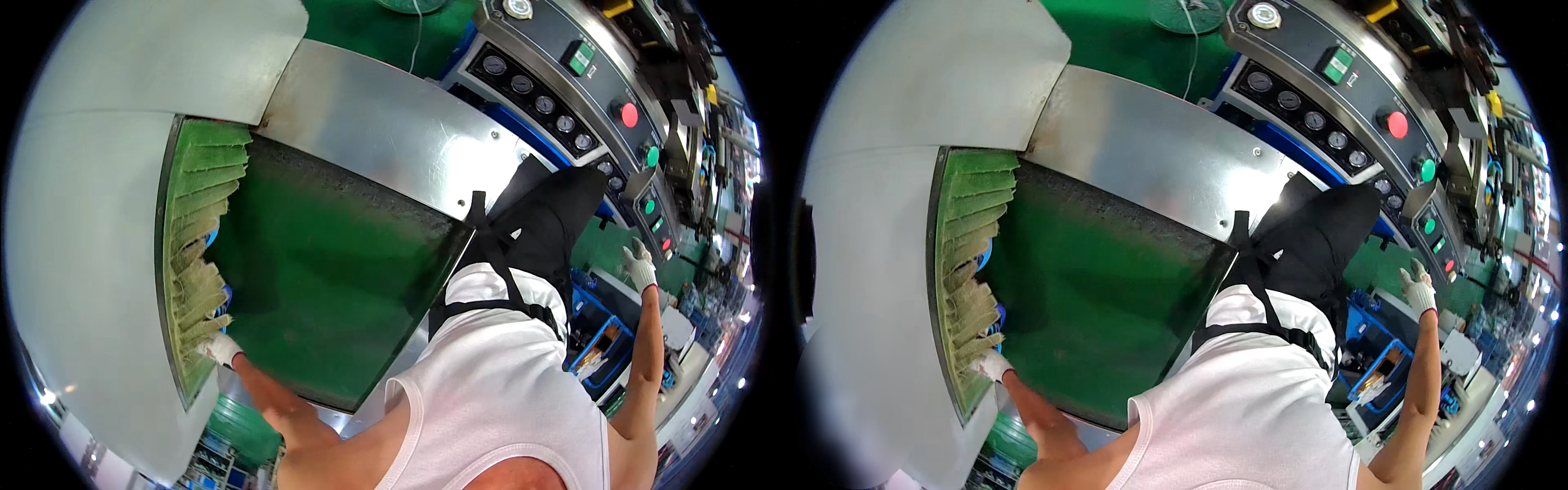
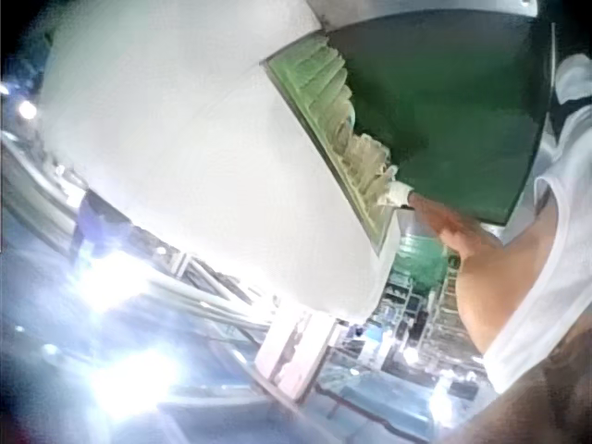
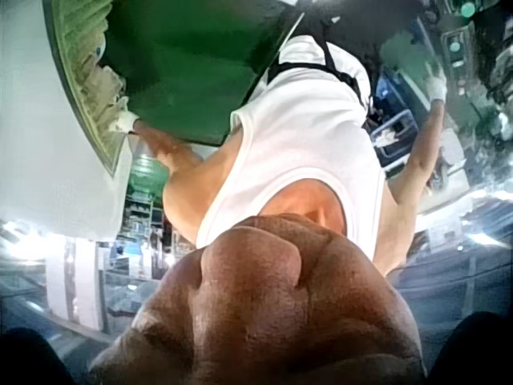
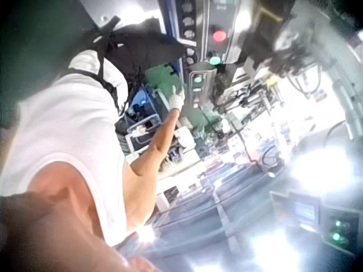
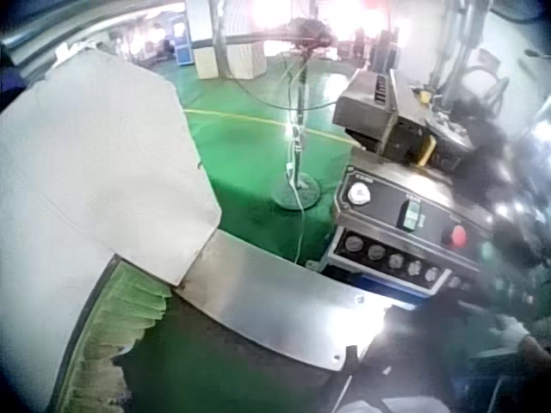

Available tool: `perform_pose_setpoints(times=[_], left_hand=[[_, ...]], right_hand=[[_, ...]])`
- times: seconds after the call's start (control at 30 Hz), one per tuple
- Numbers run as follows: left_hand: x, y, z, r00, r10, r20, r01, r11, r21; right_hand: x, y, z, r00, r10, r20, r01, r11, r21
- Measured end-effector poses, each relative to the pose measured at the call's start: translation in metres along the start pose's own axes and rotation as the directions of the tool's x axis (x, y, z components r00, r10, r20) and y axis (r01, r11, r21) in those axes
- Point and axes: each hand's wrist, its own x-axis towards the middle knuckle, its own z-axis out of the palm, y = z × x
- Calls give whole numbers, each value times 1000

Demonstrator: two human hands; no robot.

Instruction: The person repeatedly picks up blue and black sneakers, places them into a machine, presses a button to activate the machine, and then removes the sneakers. This cycle is repeated for multiple pairs of sneakers.

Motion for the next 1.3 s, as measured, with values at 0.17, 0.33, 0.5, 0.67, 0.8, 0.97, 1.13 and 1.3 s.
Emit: perform_pose_setpoints(times=[0.17,0.33,0.5,0.67,0.8,0.97,1.13,1.3], left_hand=[[-127,81,-57,926,96,-365,-320,710,-627],[-262,197,-159,844,311,-437,-530,355,-770],[-290,256,-186,620,435,-653,-759,120,-640],[-277,259,-235,519,560,-645,-836,177,-519],[-357,285,-326,350,650,-675,-833,-113,-542],[-480,347,-412,-169,683,-711,-774,-539,-333],[-609,380,-497,-684,376,-625,-350,-921,-171],[-725,437,-568,-726,99,-681,-252,-959,129]], right_hand=[[3,-118,-6,925,-371,-79,360,925,-119],[-28,-221,-2,840,-541,48,526,832,175],[-86,-291,14,577,-817,19,782,558,277],[-134,-339,40,363,-929,76,892,370,261],[-160,-364,86,326,-945,23,935,326,143],[-138,-332,53,462,-801,-380,878,353,324],[-118,-185,17,755,-551,-354,618,419,665],[-166,-62,18,987,-50,-154,156,49,987]])
